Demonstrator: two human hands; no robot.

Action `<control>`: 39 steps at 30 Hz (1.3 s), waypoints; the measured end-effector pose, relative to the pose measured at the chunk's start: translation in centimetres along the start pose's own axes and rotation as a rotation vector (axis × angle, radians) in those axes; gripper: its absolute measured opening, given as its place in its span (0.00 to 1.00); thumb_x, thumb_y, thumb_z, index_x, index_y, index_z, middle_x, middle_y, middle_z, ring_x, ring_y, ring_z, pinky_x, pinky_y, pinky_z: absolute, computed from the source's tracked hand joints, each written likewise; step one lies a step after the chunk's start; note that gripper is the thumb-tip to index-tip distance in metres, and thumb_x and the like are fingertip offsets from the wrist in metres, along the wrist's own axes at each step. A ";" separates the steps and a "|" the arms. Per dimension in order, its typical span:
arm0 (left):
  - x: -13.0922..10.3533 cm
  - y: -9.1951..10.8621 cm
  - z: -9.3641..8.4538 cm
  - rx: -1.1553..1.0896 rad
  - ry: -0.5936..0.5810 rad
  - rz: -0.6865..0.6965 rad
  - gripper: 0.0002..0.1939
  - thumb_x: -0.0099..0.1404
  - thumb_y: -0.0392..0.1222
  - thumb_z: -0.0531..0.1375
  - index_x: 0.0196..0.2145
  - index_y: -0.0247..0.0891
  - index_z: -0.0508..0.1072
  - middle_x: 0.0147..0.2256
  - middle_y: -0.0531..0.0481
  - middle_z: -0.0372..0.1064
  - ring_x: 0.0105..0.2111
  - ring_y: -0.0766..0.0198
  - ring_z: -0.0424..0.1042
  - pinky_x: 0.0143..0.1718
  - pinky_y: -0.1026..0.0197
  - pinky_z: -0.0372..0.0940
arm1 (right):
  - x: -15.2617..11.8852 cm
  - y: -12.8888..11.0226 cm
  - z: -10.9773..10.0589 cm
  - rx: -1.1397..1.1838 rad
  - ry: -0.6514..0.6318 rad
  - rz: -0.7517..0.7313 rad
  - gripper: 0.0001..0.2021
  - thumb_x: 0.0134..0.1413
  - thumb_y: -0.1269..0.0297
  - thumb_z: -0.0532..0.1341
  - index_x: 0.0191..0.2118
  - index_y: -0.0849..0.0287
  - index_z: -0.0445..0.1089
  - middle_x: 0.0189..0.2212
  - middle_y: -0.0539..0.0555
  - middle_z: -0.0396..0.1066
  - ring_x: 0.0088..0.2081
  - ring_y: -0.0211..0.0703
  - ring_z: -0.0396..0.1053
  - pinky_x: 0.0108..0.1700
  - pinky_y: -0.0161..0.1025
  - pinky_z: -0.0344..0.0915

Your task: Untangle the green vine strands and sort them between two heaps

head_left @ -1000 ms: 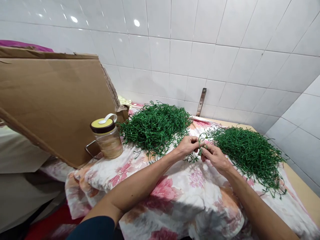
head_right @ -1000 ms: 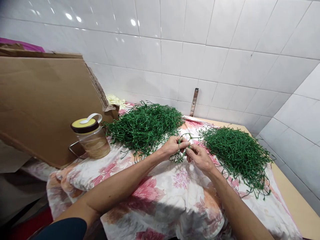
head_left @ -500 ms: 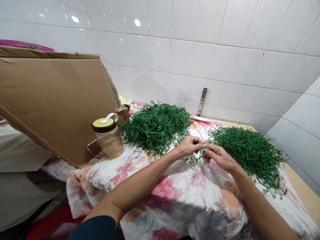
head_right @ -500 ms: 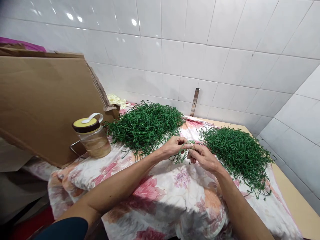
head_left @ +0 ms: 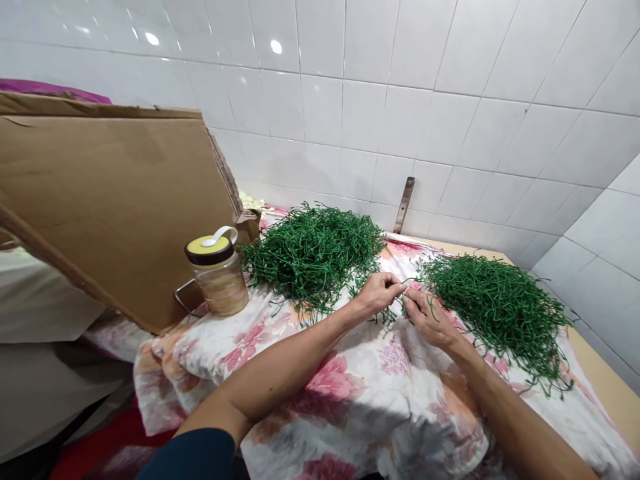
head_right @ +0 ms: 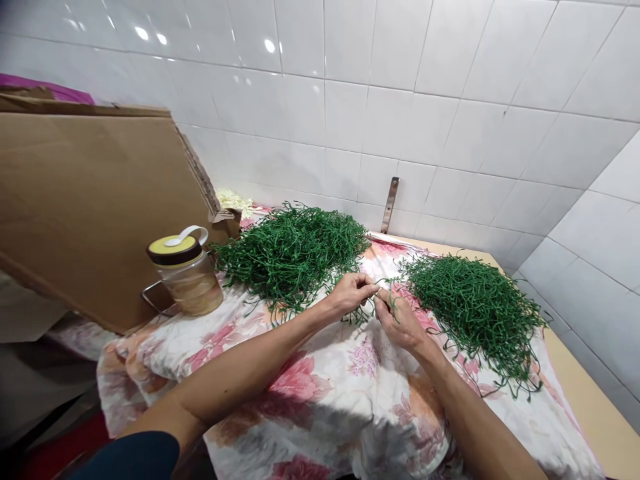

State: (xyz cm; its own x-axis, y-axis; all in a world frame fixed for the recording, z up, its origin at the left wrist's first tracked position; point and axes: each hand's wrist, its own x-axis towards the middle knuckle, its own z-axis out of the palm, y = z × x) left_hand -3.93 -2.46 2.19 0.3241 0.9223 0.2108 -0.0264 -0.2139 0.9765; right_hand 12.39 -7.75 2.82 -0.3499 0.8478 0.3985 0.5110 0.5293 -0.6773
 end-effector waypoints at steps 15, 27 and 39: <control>0.6 2.7 -2.9 -0.108 0.068 0.055 0.22 0.54 0.56 0.69 0.25 0.34 0.71 0.23 0.53 0.66 0.22 0.71 0.62 0.25 0.65 0.56 | -0.1 -0.1 -3.7 0.545 0.107 0.189 0.18 0.64 0.47 0.62 0.32 0.57 0.69 0.26 0.51 0.69 0.23 0.37 0.63 0.24 0.36 0.61; 0.1 2.1 -1.9 -0.216 -0.049 -0.042 0.24 0.51 0.55 0.73 0.30 0.32 0.72 0.28 0.46 0.74 0.23 0.69 0.67 0.28 0.64 0.60 | 0.2 0.2 -5.6 0.892 0.260 0.359 0.23 0.60 0.41 0.61 0.47 0.56 0.73 0.36 0.55 0.72 0.24 0.36 0.59 0.19 0.33 0.56; -0.2 0.9 -0.7 -0.083 -0.052 0.041 0.19 0.58 0.53 0.68 0.31 0.31 0.76 0.24 0.52 0.69 0.24 0.70 0.65 0.27 0.65 0.58 | 0.3 0.8 -0.9 0.191 0.150 0.161 0.15 0.62 0.51 0.62 0.34 0.60 0.74 0.28 0.52 0.72 0.28 0.40 0.65 0.31 0.37 0.61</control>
State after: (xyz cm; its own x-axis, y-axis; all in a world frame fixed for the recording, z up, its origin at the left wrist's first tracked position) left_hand -4.69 -2.59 3.09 0.3693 0.8949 0.2504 -0.1180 -0.2221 0.9678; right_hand 13.42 -7.03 2.98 -0.1489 0.9232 0.3543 0.3882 0.3841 -0.8377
